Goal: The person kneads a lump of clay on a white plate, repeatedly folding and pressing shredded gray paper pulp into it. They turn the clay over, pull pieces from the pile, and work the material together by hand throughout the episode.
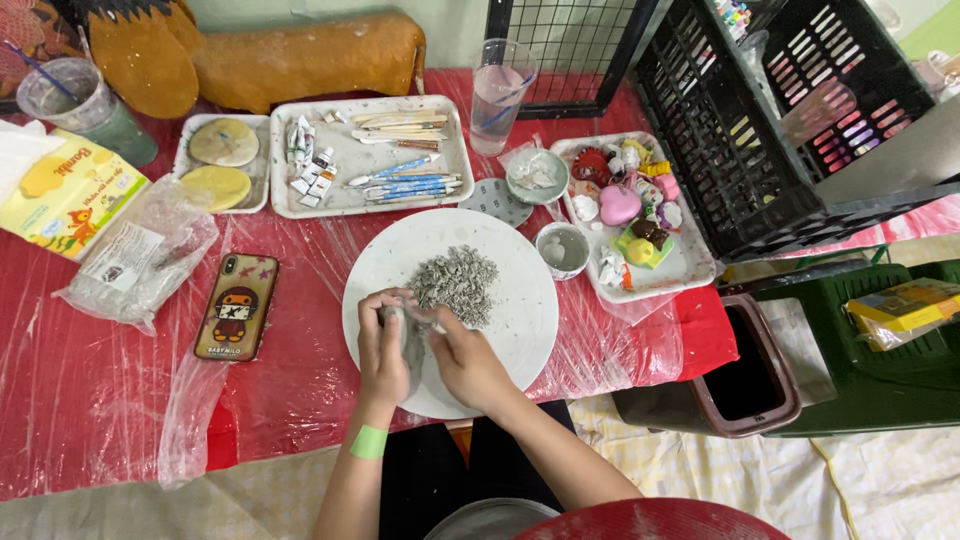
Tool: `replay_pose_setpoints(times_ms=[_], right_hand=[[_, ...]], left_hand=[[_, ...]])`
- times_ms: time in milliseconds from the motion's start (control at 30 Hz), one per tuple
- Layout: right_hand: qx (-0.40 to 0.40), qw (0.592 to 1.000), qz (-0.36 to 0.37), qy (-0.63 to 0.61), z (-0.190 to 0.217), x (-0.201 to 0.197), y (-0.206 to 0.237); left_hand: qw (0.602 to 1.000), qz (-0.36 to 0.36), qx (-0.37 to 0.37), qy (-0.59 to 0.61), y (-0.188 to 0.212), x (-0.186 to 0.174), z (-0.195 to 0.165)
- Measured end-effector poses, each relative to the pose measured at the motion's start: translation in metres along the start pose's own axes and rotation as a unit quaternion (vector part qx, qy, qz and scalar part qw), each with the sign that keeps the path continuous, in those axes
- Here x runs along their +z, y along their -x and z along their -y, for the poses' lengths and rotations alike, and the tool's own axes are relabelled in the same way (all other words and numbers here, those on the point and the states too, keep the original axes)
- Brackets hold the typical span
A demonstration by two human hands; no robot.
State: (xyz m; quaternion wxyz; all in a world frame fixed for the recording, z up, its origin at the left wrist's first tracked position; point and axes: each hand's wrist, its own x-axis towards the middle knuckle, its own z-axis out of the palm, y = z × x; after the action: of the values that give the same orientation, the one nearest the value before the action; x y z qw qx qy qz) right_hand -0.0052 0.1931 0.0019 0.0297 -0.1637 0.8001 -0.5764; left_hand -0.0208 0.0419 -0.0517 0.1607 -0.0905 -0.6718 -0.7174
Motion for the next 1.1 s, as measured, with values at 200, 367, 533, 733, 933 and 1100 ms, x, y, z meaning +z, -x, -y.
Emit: replay_pose_setpoints(times_ms=[200,367,533,733,933,1100], right_hand=[[0.001,0.997,0.03,0.073,0.003,0.015,0.018],[0.025,0.993,0.059,0.099,0.007,0.0,0.031],[0.004,1.0,0.012,0.011,0.006,-0.018,0.006],[-0.018,0.995,-0.05,0.09,0.011,-0.009,0.013],[0.029,0.995,0.012,0.089,0.007,-0.034,0.007],[0.028,0.995,0.07,0.07,0.0,-0.055,-0.004]], left_hand=[[0.998,-0.017,-0.007,0.068,0.0,-0.007,0.015],[1.0,0.009,0.011,0.016,-0.001,-0.007,0.005],[0.998,0.025,0.026,-0.055,-0.007,0.002,-0.022],[0.977,0.013,0.034,-0.212,-0.004,0.016,-0.046],[0.975,0.105,-0.015,-0.194,-0.011,0.0,-0.058],[0.974,0.105,0.002,-0.202,-0.01,0.0,-0.047]])
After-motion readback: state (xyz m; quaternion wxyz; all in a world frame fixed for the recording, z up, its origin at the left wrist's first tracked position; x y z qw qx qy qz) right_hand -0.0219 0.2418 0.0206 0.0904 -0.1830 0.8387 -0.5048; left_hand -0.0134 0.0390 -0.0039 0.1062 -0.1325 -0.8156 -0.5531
